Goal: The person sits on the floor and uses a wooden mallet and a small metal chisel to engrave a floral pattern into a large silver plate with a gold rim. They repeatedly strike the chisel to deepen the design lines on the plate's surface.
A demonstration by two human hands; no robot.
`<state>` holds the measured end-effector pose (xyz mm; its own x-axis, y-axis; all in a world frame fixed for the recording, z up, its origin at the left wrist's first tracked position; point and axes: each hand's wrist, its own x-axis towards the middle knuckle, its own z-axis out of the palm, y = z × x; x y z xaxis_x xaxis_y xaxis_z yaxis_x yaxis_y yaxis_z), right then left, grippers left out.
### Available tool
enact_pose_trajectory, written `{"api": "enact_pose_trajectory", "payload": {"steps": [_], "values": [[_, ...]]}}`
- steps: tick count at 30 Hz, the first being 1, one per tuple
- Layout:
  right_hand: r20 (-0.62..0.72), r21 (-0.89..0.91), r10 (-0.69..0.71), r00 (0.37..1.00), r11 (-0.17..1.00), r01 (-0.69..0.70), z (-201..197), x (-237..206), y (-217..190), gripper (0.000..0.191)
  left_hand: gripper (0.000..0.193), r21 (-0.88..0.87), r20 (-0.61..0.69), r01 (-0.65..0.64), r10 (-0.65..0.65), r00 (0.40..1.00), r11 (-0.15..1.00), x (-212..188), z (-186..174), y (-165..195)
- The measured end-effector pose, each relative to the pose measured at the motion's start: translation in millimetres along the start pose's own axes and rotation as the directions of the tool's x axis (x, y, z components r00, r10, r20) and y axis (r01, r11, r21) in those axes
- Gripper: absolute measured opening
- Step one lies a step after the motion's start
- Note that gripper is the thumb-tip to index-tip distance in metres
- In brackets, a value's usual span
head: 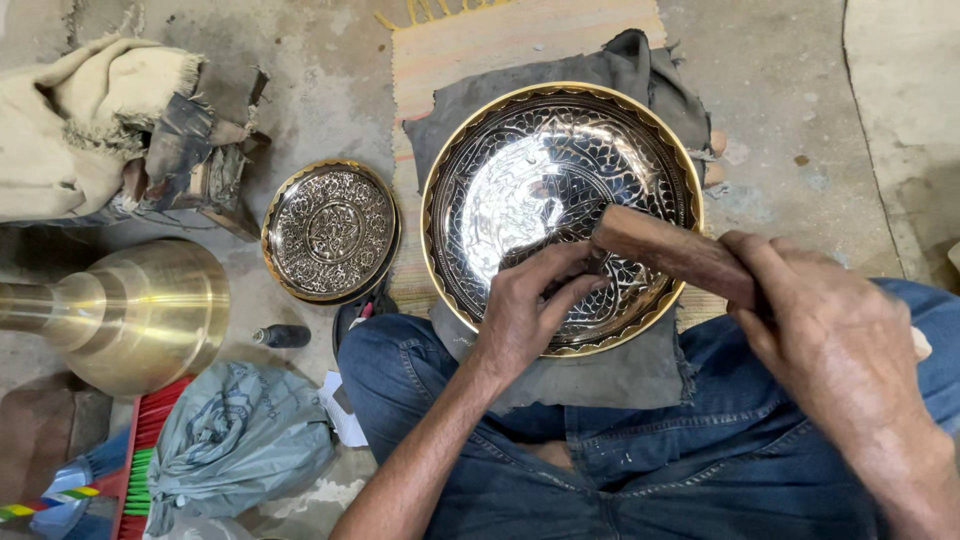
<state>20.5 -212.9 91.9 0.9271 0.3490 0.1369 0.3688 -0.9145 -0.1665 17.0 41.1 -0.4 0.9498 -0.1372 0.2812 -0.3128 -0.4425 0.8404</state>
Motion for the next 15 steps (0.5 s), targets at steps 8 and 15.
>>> {"api": "enact_pose_trajectory", "payload": {"steps": [8,15], "values": [[0.097,-0.082,-0.102,0.990,0.991,0.110,-2,13,7,0.050,0.028,-0.048,0.025,0.089,-0.088,0.996,0.995,2,-2,3],[0.174,-0.132,-0.025,0.984,0.990,0.048,-6,16,11,0.032,0.031,-0.059,0.035,0.071,-0.069,0.997,0.996,0,0,0]]}}
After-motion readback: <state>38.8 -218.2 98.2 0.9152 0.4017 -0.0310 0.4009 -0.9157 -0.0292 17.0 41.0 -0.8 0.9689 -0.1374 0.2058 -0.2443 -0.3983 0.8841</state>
